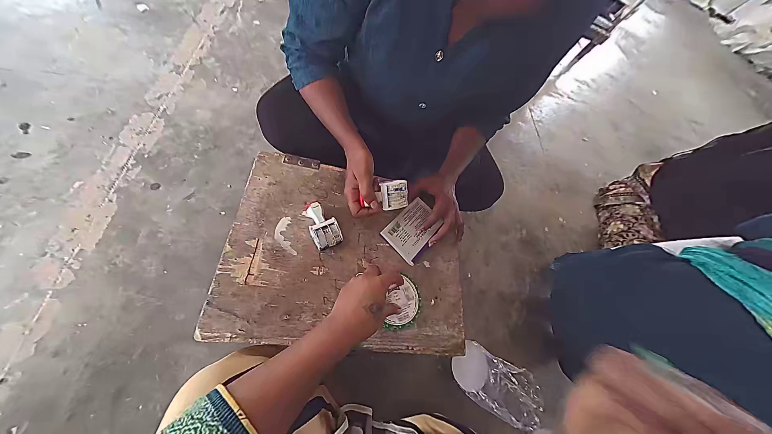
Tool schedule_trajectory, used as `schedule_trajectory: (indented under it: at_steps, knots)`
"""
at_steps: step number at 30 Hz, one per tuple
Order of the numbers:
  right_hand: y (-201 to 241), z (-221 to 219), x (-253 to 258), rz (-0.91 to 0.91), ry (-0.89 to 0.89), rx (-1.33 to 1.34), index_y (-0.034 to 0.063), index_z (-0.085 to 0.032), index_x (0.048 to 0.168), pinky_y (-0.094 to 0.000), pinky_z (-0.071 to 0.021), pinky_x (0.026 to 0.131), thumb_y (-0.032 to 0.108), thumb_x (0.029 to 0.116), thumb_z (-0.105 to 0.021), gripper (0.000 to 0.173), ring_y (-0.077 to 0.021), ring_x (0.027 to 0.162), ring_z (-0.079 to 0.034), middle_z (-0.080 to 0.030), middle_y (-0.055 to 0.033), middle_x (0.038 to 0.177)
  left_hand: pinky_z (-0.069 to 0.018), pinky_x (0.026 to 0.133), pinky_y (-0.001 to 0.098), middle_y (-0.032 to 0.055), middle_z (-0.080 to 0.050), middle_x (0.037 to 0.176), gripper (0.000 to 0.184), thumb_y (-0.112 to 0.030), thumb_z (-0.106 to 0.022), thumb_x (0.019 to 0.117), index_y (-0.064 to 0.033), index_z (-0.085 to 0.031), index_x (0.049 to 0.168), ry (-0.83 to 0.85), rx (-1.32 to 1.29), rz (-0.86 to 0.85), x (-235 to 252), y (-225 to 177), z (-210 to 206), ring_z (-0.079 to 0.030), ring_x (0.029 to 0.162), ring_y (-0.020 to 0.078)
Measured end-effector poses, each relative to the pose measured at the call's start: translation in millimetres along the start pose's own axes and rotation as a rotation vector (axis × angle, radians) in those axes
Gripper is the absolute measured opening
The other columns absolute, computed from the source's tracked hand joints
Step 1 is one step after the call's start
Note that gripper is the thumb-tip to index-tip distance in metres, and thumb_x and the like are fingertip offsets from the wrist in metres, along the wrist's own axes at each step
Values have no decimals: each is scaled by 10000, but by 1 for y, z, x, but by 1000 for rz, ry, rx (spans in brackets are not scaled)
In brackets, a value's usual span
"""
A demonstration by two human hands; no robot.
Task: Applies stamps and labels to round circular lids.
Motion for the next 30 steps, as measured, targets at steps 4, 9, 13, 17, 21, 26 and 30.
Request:
schedule_trajectory:
  at_steps: [4, 9, 13, 17, 21, 26, 30]
  knots:
    - [-121, -52, -51, -457, 106, -167, -73, -505, 1329, -134, -519, 550, 148, 1068, -348, 377, 59, 600, -617, -687, 141, 771, -491, 1002, 527, 251, -568, 1354, 467, -218, -734, 953, -116, -603, 1390, 14, 9, -17, 0, 0, 0, -610, 1193, 399]
    - [-145, -63, -83, -522, 116, -231, -143, -639, 1159, -136, -545, 610, -24, 915, -469, 320, 41, 733, -669, -751, -5, 964, -489, 1016, 486, 257, -546, 1378, 431, -105, -601, 1015, -97, -579, 1444, 60, -27, -100, -3, 3, 1, -608, 1189, 380]
    - [-147, -61, -91, -451, 50, -245, 46, -724, 896, -106, -535, 601, 75, 967, -604, 143, 92, 653, -633, -730, 122, 791, -502, 998, 485, 254, -565, 1351, 457, -57, -646, 973, -103, -603, 1426, 54, -22, -102, -3, 3, 2, -620, 1169, 379]
    - [-148, -63, -92, -417, 62, -264, -22, -612, 1024, -99, -528, 593, 58, 988, -583, 92, 91, 652, -609, -680, 101, 828, -520, 960, 474, 243, -566, 1344, 462, -96, -683, 961, -128, -612, 1416, 62, -26, -55, -2, 4, 2, -636, 1130, 357]
    - [-150, -58, -84, -520, 71, -127, 119, -613, 960, -104, -524, 549, 35, 908, -700, 131, 72, 622, -628, -721, 126, 814, -536, 903, 517, 235, -541, 1381, 442, -158, -711, 957, -190, -630, 1390, 59, -5, -5, 0, 7, 3, -649, 1097, 372]
    - [-136, -54, -73, -499, 210, -98, 145, -718, 972, -117, -567, 617, 74, 841, -790, 165, 66, 724, -676, -753, 129, 911, -541, 820, 541, 196, -584, 1297, 306, -270, -646, 1015, -215, -697, 1312, -98, -12, -45, -6, 12, 20, -669, 979, 340]
    - [-107, -54, -66, -471, 309, -175, 179, -738, 938, -119, -568, 614, 188, 872, -784, 81, 86, 693, -654, -733, 172, 849, -509, 684, 282, 42, -674, 1088, 329, -399, -692, 947, -150, -778, 1144, -252, -336, -353, -29, -11, 32, -620, 832, 93]
Point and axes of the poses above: each hand's wrist, its own x-axis towards the middle knuckle, its own z-axis out of the back of the hand, y = z × x, the point moved 7 cm from there along x, towards the middle knuckle
